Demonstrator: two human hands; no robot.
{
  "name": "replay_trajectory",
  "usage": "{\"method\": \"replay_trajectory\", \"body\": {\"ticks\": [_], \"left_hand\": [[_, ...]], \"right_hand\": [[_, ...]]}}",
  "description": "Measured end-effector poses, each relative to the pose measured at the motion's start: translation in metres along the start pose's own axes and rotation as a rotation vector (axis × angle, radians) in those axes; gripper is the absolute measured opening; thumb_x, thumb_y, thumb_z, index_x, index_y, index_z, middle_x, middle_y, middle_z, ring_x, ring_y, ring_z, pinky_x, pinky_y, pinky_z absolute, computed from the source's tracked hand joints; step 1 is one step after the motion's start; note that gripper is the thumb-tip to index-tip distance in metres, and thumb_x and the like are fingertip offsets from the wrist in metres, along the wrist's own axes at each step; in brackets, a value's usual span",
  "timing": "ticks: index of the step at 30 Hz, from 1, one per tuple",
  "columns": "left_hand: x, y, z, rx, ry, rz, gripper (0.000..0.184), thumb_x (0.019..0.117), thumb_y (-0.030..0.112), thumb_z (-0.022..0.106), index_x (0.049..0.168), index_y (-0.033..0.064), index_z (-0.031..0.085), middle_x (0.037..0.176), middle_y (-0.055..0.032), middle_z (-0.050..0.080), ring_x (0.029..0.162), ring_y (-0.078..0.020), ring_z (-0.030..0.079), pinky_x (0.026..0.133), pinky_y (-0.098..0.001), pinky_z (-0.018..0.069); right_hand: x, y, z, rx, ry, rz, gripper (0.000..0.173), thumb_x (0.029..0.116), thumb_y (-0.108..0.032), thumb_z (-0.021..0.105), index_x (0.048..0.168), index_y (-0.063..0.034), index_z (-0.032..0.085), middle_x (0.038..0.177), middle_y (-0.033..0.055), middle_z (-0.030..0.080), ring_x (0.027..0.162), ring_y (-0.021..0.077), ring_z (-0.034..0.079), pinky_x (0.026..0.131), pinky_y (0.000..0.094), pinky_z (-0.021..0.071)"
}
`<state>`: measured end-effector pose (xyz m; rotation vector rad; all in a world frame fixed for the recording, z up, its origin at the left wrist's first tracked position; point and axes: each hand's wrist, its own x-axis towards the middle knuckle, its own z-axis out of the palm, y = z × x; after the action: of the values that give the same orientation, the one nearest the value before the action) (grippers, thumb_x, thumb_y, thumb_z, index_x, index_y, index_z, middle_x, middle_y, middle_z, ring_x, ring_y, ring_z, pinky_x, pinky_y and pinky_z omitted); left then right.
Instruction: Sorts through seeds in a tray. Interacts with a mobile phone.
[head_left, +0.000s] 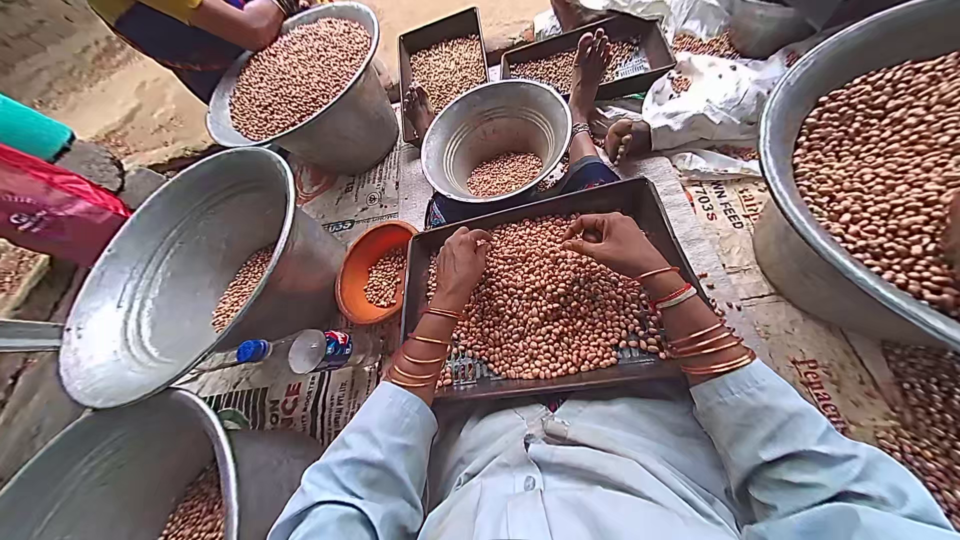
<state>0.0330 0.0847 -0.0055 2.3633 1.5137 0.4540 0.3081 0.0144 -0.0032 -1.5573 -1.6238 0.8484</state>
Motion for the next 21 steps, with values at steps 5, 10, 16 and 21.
{"method": "replay_trajectory", "body": {"ticks": [5, 10, 16, 21], "left_hand": [[-0.004, -0.012, -0.004, -0.134, 0.004, -0.043, 0.014, 0.0992, 0.013, 0.069, 0.11, 0.0061, 0.074, 0.102, -0.0202, 0.073, 0.09, -0.0409, 0.069, 0.081, -0.0622, 0.0537], [-0.011, -0.021, -0.005, -0.15, -0.027, -0.093, 0.013, 0.0988, 0.014, 0.07, 0.11, 0.0071, 0.073, 0.101, -0.0201, 0.072, 0.09, -0.041, 0.068, 0.08, -0.0619, 0.0532], [0.018, -0.049, -0.011, -0.473, 0.02, -0.181, 0.012, 0.0979, 0.017, 0.071, 0.107, 0.0097, 0.076, 0.096, -0.0046, 0.075, 0.083, -0.0141, 0.067, 0.078, -0.0385, 0.0539], [-0.027, -0.039, -0.029, -0.635, -0.016, -0.259, 0.013, 0.1073, 0.023, 0.054, 0.109, 0.0141, 0.063, 0.07, 0.0002, 0.05, 0.049, -0.007, 0.035, 0.047, -0.0225, 0.0302]], "right_hand": [[-0.007, -0.003, -0.022, 0.439, 0.19, 0.093, 0.009, 0.1006, -0.01, 0.05, 0.103, -0.0097, 0.059, 0.073, -0.0033, 0.056, 0.053, 0.003, 0.049, 0.048, 0.0202, 0.0431], [-0.019, -0.02, -0.009, -0.247, 0.05, 0.101, 0.01, 0.0965, -0.02, 0.072, 0.103, -0.0143, 0.077, 0.073, 0.0067, 0.065, 0.066, 0.0235, 0.059, 0.065, 0.0505, 0.0484], [-0.021, -0.022, 0.015, -0.521, -0.049, 0.079, 0.016, 0.0945, -0.02, 0.072, 0.106, -0.0113, 0.077, 0.101, 0.017, 0.074, 0.099, 0.039, 0.071, 0.081, 0.0619, 0.0533], [-0.017, -0.012, 0.018, -0.509, -0.088, 0.096, 0.016, 0.0938, -0.021, 0.074, 0.106, -0.0109, 0.077, 0.1, 0.0172, 0.074, 0.098, 0.0395, 0.07, 0.083, 0.0626, 0.0537]]}}
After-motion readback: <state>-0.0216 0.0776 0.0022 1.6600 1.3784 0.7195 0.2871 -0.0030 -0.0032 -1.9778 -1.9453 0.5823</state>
